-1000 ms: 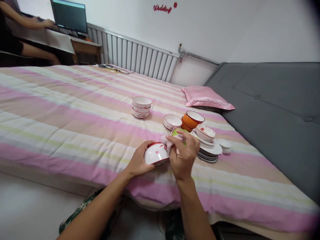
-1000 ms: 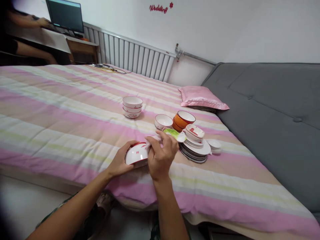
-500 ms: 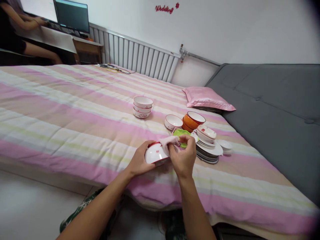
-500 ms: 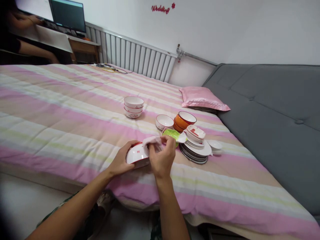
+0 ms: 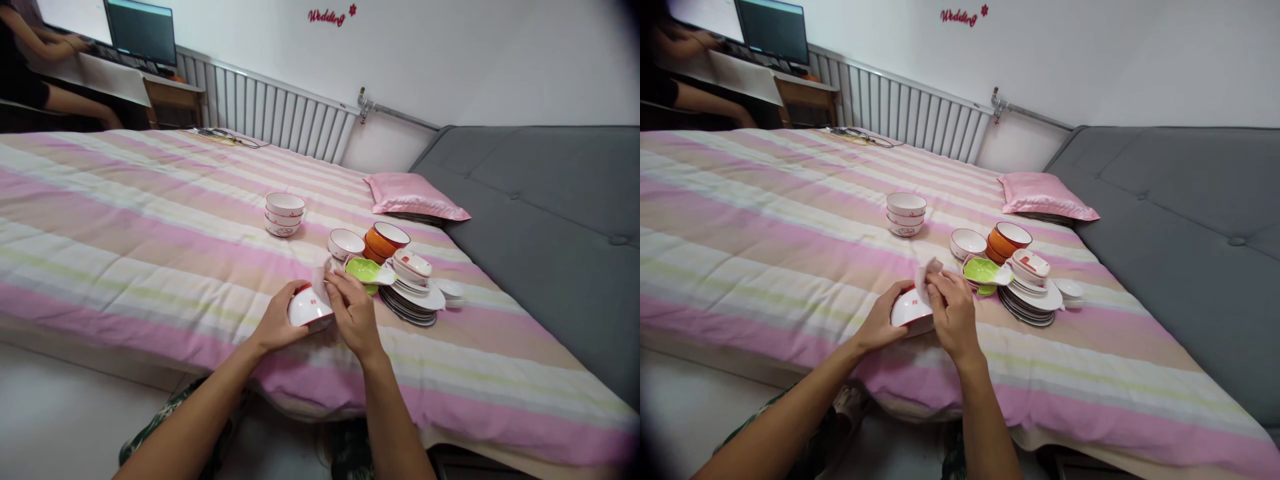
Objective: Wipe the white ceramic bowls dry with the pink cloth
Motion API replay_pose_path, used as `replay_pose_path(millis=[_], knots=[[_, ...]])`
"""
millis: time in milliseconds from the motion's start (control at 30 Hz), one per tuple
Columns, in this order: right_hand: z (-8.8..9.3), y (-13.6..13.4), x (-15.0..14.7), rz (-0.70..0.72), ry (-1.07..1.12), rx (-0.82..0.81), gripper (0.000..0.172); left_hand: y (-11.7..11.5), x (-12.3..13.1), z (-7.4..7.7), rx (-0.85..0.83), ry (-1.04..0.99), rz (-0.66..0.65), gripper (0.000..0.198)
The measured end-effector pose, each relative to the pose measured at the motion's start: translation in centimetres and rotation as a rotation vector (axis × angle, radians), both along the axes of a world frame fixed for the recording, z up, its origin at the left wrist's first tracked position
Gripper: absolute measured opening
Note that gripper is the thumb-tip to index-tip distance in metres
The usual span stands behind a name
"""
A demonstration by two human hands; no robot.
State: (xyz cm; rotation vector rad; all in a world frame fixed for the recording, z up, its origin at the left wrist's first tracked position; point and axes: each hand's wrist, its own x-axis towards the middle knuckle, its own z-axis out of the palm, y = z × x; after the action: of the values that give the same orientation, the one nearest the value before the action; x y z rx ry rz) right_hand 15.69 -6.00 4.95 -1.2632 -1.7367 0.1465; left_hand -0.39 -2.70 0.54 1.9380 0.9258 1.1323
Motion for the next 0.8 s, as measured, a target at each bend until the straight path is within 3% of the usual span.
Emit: replay_pose_path(millis=[167,267,467,533,700,800], knots=[[1.0,-0.6,0.7,0.170,0.099,-0.131,0.032,0.2,-0.1,-0.1,-0.023,-0.023,-0.017,0.062],[1.4,-0.8,2.2,0.167,0.149,-0.200,0.034,0.3,-0.2,0.0,-0.046,-0.045,-0.015,0.062],[1.3,-1.1,4.2,0.126,0.012,-0.311,0.053,0.5,-0.2,-0.2,-0.083,-0.052,0.030,0.062],[1.1,-1.0,3.9,0.117,0.023,-0.297,0.050,0.6,-0.2,-0.3,-0.083,-0.055,0.030,0.061],[0.6,-0.5,2.9,0.077,0.043,-0.233,0.023,0.7,-0.2,-0.6,-0.072,-0.064,0.032,0.061],[0.6,-0.6,2.8,0.028,-0.012,-0.203,0.027,0.8,-0.2,-0.7,-0.088,-0.068,0.026,0.063]])
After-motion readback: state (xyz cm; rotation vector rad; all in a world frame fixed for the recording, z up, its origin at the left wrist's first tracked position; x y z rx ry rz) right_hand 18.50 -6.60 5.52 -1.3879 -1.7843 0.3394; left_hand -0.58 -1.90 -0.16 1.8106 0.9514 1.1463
